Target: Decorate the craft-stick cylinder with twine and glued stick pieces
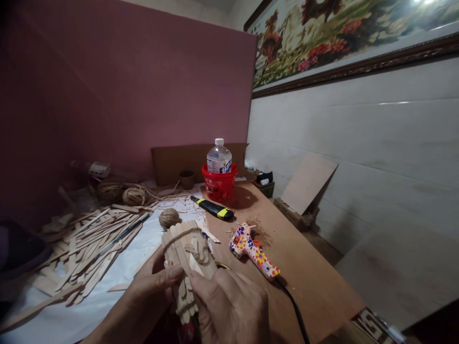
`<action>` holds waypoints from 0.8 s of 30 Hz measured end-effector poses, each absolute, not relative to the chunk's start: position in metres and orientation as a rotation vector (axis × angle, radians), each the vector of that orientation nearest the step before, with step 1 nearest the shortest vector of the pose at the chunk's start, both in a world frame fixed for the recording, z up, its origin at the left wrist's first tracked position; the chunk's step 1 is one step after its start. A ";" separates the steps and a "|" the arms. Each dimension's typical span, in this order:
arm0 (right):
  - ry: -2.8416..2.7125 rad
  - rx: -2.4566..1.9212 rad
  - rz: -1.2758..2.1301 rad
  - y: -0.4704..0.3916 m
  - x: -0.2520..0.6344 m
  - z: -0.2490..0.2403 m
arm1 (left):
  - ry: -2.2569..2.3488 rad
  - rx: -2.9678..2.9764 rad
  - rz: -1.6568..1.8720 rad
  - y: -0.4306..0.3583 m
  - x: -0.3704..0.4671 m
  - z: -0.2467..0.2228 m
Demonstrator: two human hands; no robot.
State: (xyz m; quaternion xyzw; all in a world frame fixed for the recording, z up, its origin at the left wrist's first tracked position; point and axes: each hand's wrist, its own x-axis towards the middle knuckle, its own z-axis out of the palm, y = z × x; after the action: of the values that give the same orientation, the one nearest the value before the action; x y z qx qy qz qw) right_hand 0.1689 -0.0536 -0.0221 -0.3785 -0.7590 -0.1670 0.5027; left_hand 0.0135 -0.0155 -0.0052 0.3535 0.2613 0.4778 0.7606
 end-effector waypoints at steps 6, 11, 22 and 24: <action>-1.847 -0.882 -0.290 -0.055 0.169 -0.021 | 0.554 0.772 1.056 -0.015 0.014 -0.010; -1.820 -0.948 -0.247 -0.059 0.168 -0.018 | 0.560 0.771 1.060 -0.014 0.015 -0.011; -1.833 -0.939 -0.234 -0.058 0.168 -0.016 | 0.568 0.788 1.055 -0.016 0.013 -0.011; -1.814 -0.941 -0.238 -0.058 0.167 -0.017 | 0.568 0.793 1.058 -0.016 0.014 -0.012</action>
State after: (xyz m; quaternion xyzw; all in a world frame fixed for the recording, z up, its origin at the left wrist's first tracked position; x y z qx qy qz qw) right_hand 0.1672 -0.0576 -0.0170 -0.3918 -0.7554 -0.0992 0.5158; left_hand 0.0138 -0.0157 -0.0116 0.3630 0.2602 0.4846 0.7521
